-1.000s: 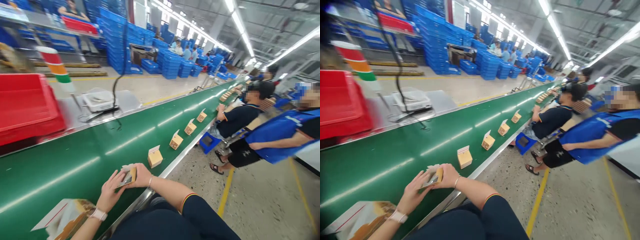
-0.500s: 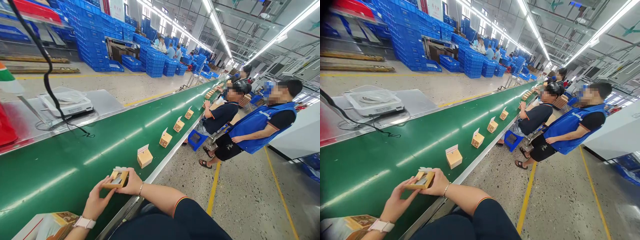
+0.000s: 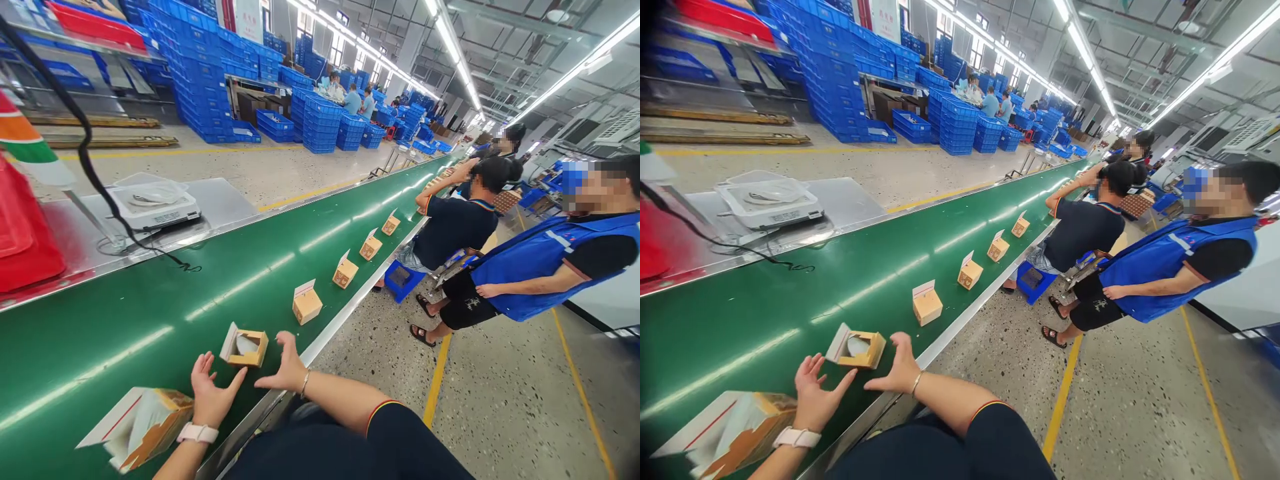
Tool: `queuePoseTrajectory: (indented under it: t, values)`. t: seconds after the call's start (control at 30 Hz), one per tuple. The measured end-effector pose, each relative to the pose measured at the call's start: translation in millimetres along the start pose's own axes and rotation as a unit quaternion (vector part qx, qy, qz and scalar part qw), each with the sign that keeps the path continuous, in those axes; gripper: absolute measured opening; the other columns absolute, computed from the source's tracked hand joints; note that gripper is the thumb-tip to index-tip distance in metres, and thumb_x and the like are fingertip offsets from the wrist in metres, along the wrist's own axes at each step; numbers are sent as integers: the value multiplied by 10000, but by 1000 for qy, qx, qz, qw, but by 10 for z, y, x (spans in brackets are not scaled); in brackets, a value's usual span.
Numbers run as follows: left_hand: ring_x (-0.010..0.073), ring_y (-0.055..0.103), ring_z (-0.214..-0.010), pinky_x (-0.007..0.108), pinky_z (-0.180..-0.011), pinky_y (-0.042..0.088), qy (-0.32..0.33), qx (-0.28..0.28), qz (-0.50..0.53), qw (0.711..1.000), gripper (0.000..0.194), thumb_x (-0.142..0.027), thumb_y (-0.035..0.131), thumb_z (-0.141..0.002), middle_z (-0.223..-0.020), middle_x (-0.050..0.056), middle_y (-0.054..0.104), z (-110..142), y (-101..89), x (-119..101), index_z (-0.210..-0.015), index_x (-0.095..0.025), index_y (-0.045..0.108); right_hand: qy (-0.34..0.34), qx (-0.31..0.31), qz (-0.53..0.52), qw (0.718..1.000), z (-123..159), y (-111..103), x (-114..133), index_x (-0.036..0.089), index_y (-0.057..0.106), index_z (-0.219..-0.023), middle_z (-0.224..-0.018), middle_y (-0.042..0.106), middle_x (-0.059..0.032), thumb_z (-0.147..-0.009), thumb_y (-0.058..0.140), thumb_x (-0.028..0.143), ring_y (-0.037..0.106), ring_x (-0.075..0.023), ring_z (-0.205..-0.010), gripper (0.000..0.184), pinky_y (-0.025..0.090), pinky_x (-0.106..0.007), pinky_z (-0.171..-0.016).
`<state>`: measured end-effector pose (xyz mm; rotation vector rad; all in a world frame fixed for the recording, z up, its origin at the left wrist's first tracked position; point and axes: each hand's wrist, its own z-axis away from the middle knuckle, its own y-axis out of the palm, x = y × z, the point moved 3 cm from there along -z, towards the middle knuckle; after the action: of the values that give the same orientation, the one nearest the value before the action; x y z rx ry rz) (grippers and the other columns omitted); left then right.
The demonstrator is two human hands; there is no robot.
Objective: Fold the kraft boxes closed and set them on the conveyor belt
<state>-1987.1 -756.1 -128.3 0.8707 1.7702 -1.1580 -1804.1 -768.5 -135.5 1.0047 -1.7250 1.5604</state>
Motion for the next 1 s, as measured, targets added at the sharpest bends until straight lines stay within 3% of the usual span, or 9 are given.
queuePoseTrajectory:
  t: [0.1,0.2,0.4,0.57,0.7,0.77,0.87,0.93,1.0]
  values:
    - [347,576,-1042,506,-857,514,118,-65,-70,988,745,-626,753,-524,-1060,138,561,138,23,-121,-1045,-162,492,-60,25,21,998,-255,-212,46,144,311,-1386,-1411,392,-219,-457,883,403,391,-327,-1340,1122,331,-512,-1114]
    - [322,578,-1079,489,-932,469,198,27,-134,971,567,-526,674,-711,-1108,163,607,250,243,-293,-1107,-148,529,-113,77,58,989,-440,-337,83,195,385,-1362,-1332,487,-153,-574,836,379,483,-282,-1247,926,388,-473,-1069]
    - [348,374,-1338,467,-925,425,141,177,-288,930,608,-421,657,-794,-1424,141,483,141,431,-521,-1340,-194,519,-145,113,72,980,-521,-515,6,205,627,-1165,-1137,574,-121,-597,835,375,533,-282,-1061,629,426,-499,-979]
    - [361,327,-1351,487,-944,386,119,242,-353,896,662,-451,650,-795,-1440,107,475,-80,467,-772,-1396,-229,483,-185,126,159,962,-696,-672,87,243,722,-984,-1376,506,-105,-657,799,445,428,-327,-1218,391,407,-500,-966]
    - [377,398,-1292,505,-928,406,136,279,-362,879,642,-479,637,-766,-1416,93,505,-141,457,-818,-1361,-264,528,-214,171,231,934,-672,-719,212,272,719,-997,-1375,559,-36,-717,742,498,501,-293,-1181,360,445,-457,-914]
    - [380,463,-1231,528,-903,427,142,287,-350,880,506,-465,574,-773,-1313,94,598,-213,434,-686,-1235,-269,634,-206,174,236,934,-658,-649,212,290,721,-951,-1371,568,6,-760,706,493,561,-249,-1111,279,463,-417,-889]
    - [386,542,-1131,564,-924,439,153,282,-255,912,399,-479,472,-751,-1130,136,686,-410,469,-451,-944,-232,720,-166,136,187,959,-741,-487,127,265,715,-783,-1264,641,33,-774,712,432,603,-189,-1064,167,467,-343,-900]
    - [369,601,-1006,553,-901,477,130,254,-179,942,359,-530,432,-717,-906,144,702,-493,500,-385,-710,-243,647,-129,115,119,978,-783,-385,93,211,633,-601,-1027,706,17,-771,720,352,615,-156,-1051,238,465,-284,-909]
    - [342,621,-916,538,-896,500,109,183,-109,971,351,-586,430,-680,-784,120,647,-489,502,-423,-647,-256,546,-52,77,50,994,-774,-331,103,185,499,-507,-864,662,-3,-721,760,301,616,-147,-1017,357,475,-245,-884]
